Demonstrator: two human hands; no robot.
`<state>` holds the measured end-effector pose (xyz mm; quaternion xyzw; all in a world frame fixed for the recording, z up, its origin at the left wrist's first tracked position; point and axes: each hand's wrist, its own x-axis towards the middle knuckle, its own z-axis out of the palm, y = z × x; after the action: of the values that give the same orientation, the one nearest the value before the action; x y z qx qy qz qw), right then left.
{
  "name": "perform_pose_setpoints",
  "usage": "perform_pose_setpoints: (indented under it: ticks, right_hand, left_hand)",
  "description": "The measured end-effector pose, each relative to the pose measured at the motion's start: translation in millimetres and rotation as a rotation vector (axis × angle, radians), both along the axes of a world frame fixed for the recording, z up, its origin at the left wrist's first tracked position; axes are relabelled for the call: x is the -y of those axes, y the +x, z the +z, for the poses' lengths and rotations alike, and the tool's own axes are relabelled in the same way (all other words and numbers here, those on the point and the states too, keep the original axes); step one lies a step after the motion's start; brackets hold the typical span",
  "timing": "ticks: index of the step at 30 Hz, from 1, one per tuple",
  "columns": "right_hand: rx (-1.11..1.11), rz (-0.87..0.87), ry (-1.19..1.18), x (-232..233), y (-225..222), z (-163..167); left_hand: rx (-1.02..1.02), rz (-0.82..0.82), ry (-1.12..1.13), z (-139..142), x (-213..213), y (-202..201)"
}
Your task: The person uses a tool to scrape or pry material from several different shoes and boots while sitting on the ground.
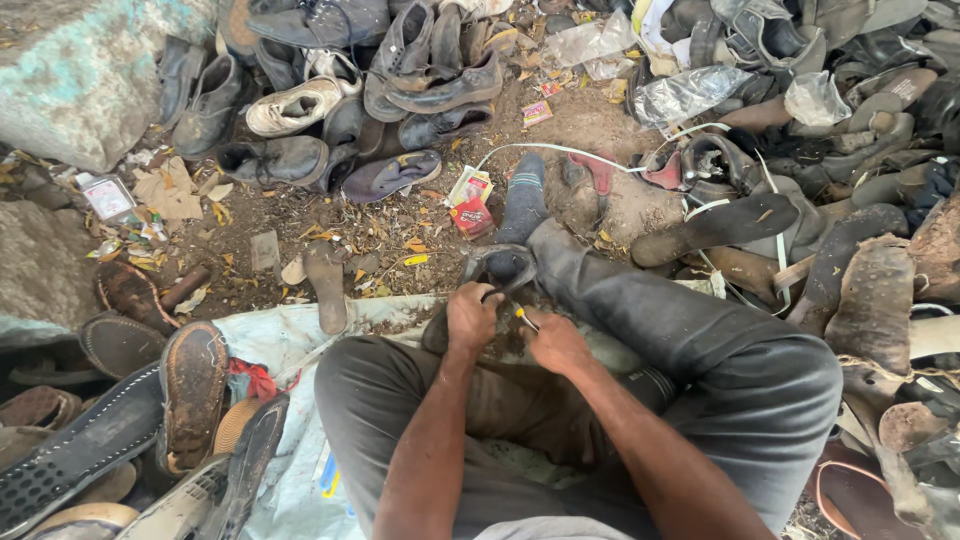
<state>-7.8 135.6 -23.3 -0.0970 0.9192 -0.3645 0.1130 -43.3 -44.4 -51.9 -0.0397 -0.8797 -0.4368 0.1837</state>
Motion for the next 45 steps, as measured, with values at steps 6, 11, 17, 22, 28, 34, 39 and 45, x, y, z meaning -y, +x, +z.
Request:
perform_pose_setpoints:
  ticks: [6, 11, 17, 22, 28, 34, 39, 45]
  right_hand:
    - [0.0, 0.033, 0.002, -14, 28, 0]
    - [0.0, 0.02, -0.033, -7, 13, -8]
    - [0.031, 0.02, 0.003, 0, 35, 6]
    - [0.11, -0.021, -0.059, -1, 54, 11]
    - [-0.006, -0.019, -0.108, 17, 48, 9]
    - [0.191, -0.023, -0.255, 2, 96, 29]
    - [0.219, 0.024, -0.182, -3, 83, 31]
    - [0.133, 0.022, -0.057, 0, 93, 32]
  left_hand:
    - [-0.05, 0.005, 0.015, -8, 0, 1]
    - [-0.03, 0.021, 0.04, -7, 0, 1]
    - [0.017, 0.039, 0.119, 2, 0, 4]
    - [0.024, 0.074, 0.18, 10, 1, 7]
    - [0.08, 0.089, 0.356, 11, 4, 7]
    - [0.059, 0.088, 0.547, 11, 13, 0]
    - [0.088, 0.104, 0.012, 13, 42, 3]
    - [0.306, -0.07, -0.422, 19, 51, 27]
